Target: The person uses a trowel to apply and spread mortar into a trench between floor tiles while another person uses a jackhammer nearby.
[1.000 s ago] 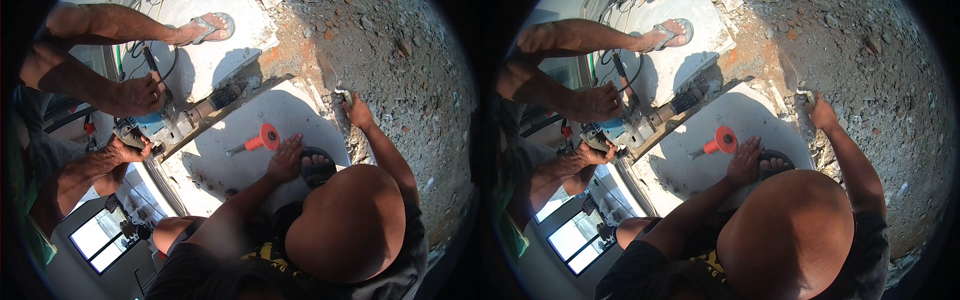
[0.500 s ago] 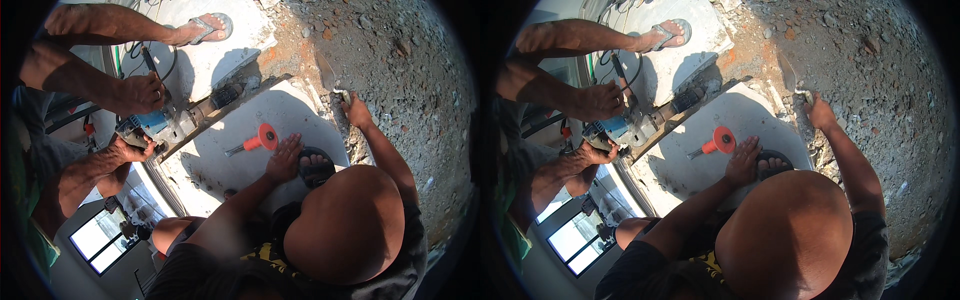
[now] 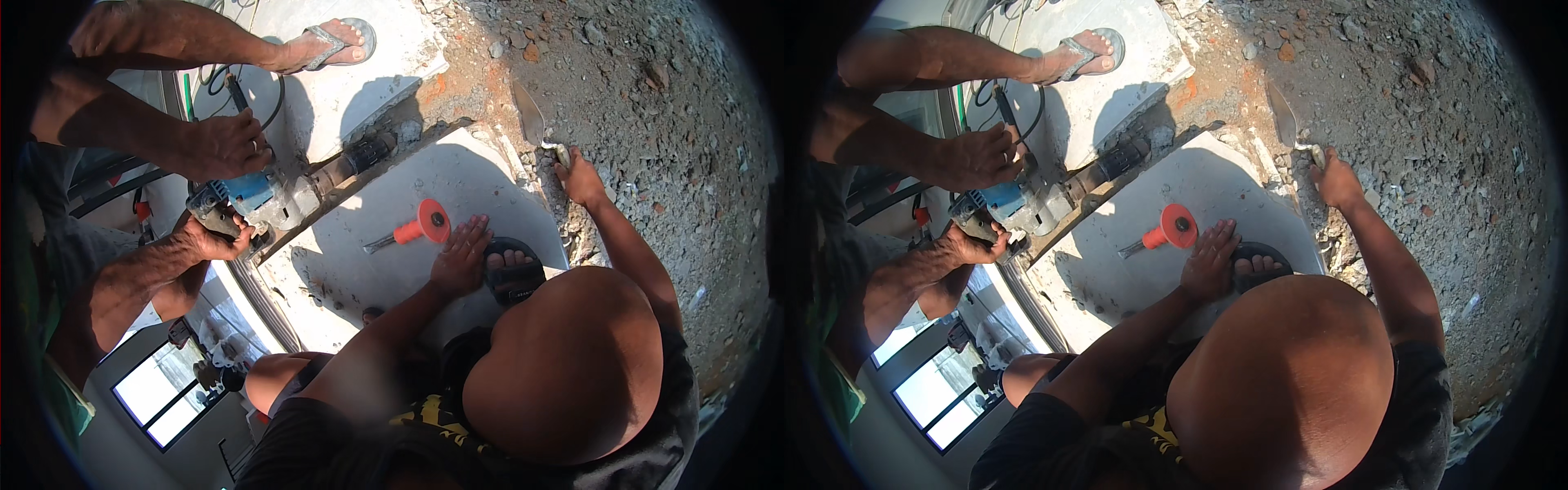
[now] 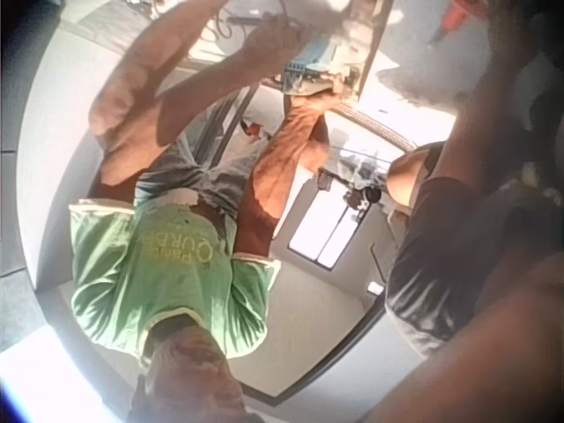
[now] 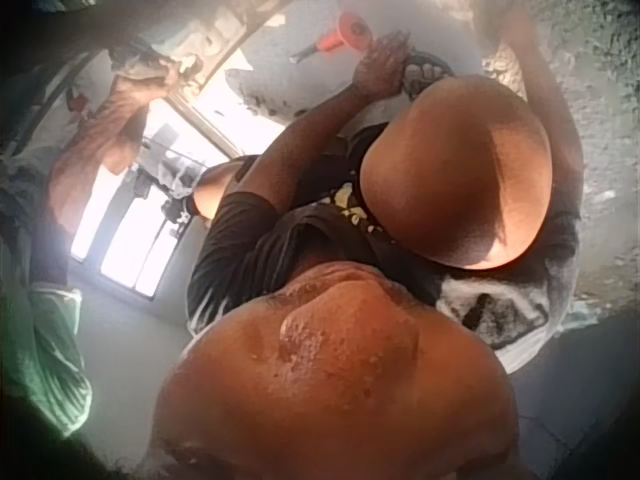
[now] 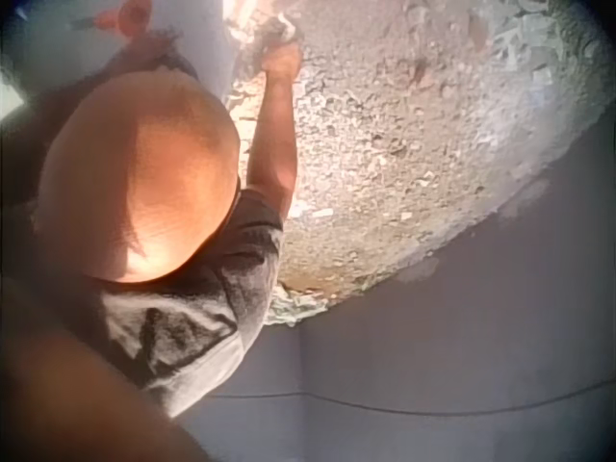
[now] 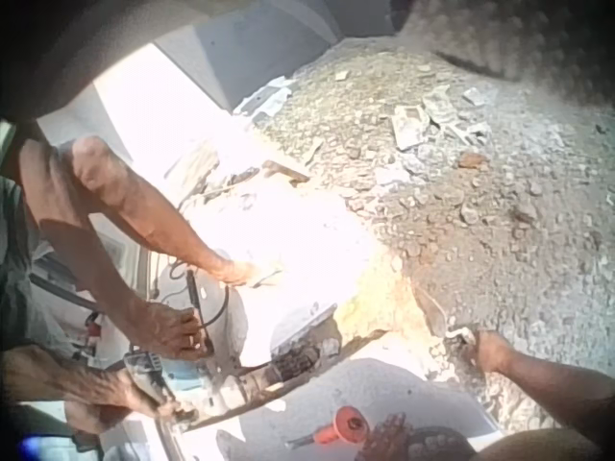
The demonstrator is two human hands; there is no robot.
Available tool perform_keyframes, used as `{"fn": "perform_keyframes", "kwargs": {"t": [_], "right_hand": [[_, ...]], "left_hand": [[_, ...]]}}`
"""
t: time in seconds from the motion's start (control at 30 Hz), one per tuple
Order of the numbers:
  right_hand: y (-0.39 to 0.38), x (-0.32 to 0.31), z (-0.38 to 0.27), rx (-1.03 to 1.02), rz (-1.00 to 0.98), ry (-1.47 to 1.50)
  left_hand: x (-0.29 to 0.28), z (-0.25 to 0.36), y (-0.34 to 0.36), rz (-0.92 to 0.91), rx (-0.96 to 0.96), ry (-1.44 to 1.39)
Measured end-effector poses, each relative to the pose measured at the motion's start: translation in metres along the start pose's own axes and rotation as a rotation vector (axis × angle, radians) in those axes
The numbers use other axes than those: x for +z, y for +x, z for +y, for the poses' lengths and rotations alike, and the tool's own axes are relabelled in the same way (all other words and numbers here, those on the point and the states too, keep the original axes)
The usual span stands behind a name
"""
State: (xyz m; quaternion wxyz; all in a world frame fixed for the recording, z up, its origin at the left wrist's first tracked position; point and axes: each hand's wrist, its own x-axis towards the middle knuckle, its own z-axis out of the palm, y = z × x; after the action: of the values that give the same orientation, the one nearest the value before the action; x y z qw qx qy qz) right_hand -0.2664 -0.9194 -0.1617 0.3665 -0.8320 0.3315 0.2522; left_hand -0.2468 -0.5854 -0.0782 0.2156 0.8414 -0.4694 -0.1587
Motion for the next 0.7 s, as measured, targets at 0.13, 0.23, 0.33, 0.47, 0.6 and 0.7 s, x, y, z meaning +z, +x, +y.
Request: {"fn": "perform_keyframes", "kwargs": {"t": [0.13, 0.23, 0.33, 0.47, 0.6, 0.7], "right_hand": [[0.002, 0.002, 0.003, -0.01, 0.007, -0.006], [0.004, 0.002, 0.006, -0.013, 0.01, -0.008], [0.007, 0.0, 0.009, -0.024, 0.017, -0.009], [0.008, -0.006, 0.005, -0.009, -0.029, -0.012], [0.003, -0.007, -0.001, -0.014, -0.01, -0.03], [0.003, -0.006, 0.002, -0.034, 0.007, -0.013]], "left_hand": [[0.0, 0.0, 0.0, 0.008, 0.008, 0.006], [0.0, 0.001, 0.001, 0.005, 0.002, -0.002], [0.001, 0.0, 0.0, 0.004, -0.003, -0.004], [0.002, 0.0, -0.001, -0.006, -0.009, 0.015], [0.003, -0.001, -0.002, -0.015, -0.014, 0.039], [0.002, 0.0, 0.0, -0.011, -0.014, 0.026]]}}
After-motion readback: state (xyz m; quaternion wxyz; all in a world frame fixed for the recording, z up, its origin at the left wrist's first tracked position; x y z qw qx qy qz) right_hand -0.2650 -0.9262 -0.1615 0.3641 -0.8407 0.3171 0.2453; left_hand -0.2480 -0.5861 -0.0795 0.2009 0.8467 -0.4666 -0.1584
